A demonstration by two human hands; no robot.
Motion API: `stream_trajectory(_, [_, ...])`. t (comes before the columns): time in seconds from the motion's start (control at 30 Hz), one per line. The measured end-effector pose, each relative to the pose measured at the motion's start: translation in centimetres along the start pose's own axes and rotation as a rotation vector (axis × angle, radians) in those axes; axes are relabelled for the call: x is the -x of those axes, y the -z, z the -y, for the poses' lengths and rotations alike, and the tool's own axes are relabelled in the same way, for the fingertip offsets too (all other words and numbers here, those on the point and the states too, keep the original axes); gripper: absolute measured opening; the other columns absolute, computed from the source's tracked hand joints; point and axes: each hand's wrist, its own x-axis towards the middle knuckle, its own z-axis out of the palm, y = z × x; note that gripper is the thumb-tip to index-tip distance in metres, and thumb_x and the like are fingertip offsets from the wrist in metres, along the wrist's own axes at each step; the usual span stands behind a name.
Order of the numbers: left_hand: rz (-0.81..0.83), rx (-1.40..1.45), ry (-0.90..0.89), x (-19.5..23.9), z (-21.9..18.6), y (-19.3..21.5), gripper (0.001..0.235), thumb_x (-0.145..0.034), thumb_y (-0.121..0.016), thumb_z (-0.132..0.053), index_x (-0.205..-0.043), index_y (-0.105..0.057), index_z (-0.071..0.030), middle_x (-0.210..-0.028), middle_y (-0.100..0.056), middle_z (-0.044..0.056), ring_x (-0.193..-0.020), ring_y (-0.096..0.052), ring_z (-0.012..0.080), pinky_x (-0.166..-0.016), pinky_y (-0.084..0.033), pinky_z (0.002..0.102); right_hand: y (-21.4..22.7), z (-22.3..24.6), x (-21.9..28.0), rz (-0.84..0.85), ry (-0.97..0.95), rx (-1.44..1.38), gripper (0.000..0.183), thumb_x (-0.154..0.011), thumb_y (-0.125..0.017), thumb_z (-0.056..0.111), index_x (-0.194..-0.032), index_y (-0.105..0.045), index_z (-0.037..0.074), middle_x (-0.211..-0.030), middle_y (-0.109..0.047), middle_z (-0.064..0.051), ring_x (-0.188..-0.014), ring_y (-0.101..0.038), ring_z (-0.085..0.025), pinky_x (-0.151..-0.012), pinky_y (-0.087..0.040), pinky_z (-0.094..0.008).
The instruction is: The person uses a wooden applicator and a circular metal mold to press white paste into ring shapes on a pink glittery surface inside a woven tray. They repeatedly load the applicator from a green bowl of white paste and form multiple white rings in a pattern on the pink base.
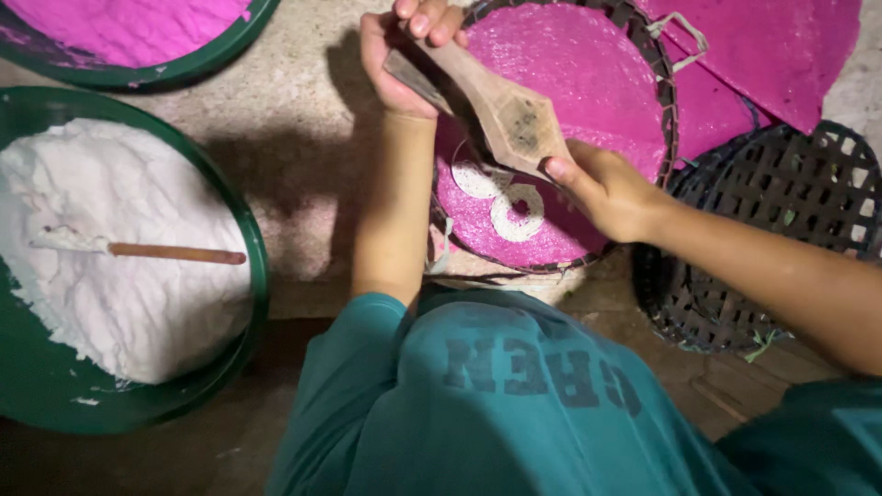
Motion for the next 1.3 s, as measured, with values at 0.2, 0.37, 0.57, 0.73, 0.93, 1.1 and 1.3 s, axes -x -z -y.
stream_trajectory(0.2, [-0.082,-0.009,-0.010,2.1,-1.3,-1.6,0.024,-0.102,-0.049,-0.038,-0.107,-0.054,-0.014,-0.096,-0.055,0.000,-0.098,-0.057,0.0168,-0.103,-0.056,0.040,-1.4,0.0,-0.3,0.060,0.121,-0.031,0.069,-0.103,-0.033,0.059,-0.128,-0.061,0.001,-0.085,-0.070,-0.009,-0.081,-0.067,-0.021,-0.077,-0.053,-0.039])
stream_trajectory(0.37, [-0.146,-0.014,0.006,4.1,1.6,-1.4,0.024,-0.104,-0.041,-0.034,-0.108,-0.055,-0.015,-0.102,-0.059,0.002,-0.104,-0.060,0.0197,-0.103,-0.055,0.041,-0.8,-3.3,0.9,0.188,-0.192,-0.101,0.071,-0.099,-0.028,0.064,-0.109,-0.067,0.005,-0.075,-0.064,-0.014,-0.067,-0.061,-0.024,-0.062,-0.051,-0.039])
stream_trajectory(0.57, [-0.492,-0.912,0.487,5.2,1.9,-1.6,0.058,-0.104,-0.041,-0.043,-0.141,-0.059,-0.001,-0.139,-0.065,0.016,-0.131,-0.063,0.0283,-0.116,-0.048,0.045,3.0,-9.2,4.8,0.073,-0.030,-0.197,0.082,-0.092,-0.026,0.078,-0.112,-0.063,0.007,-0.084,-0.066,-0.008,-0.073,-0.062,-0.020,-0.061,-0.055,-0.034])
stream_trajectory(0.73, [-0.020,-1.842,0.652,8.5,0.0,-6.5,0.104,-0.081,-0.085,-0.020,-0.161,-0.021,-0.008,-0.155,-0.045,0.021,-0.146,-0.038,0.0337,-0.122,-0.030,0.050,2.3,-10.1,8.4,-0.093,0.129,-0.538,0.100,-0.085,-0.032,0.093,-0.122,-0.055,0.003,-0.097,-0.059,-0.008,-0.087,-0.059,-0.022,-0.073,-0.049,-0.036])
stream_trajectory(0.93, [0.028,-2.101,0.853,9.8,1.4,-10.5,0.113,-0.075,-0.090,-0.021,-0.164,-0.020,-0.019,-0.159,-0.042,0.014,-0.150,-0.035,0.0331,-0.126,-0.025,0.050,-1.2,-8.1,9.6,-0.296,0.226,-0.862,0.114,-0.076,-0.041,0.099,-0.144,-0.042,0.007,-0.114,-0.051,-0.007,-0.092,-0.050,-0.025,-0.082,-0.043,-0.042])
stream_trajectory(1.1, [-0.068,-2.125,0.872,6.5,1.0,-10.5,0.122,-0.079,-0.094,-0.025,-0.165,-0.007,-0.018,-0.170,-0.019,0.021,-0.152,-0.011,0.0455,-0.115,-0.003,0.065,-1.7,-7.8,10.9,-0.313,0.266,-0.992,0.109,-0.080,-0.041,0.097,-0.138,-0.049,0.005,-0.103,-0.053,-0.011,-0.094,-0.052,-0.025,-0.085,-0.044,-0.041])
stream_trajectory(1.3, [0.182,-2.087,0.922,5.7,0.7,-11.2,0.128,-0.069,-0.094,-0.032,-0.161,-0.007,-0.017,-0.163,-0.025,0.020,-0.152,-0.019,0.0386,-0.120,-0.008,0.060,-2.3,-7.7,12.1,-0.502,0.258,-0.882,0.112,-0.075,-0.038,0.098,-0.138,-0.042,0.005,-0.112,-0.050,-0.008,-0.089,-0.049,-0.024,-0.076,-0.043,-0.041])
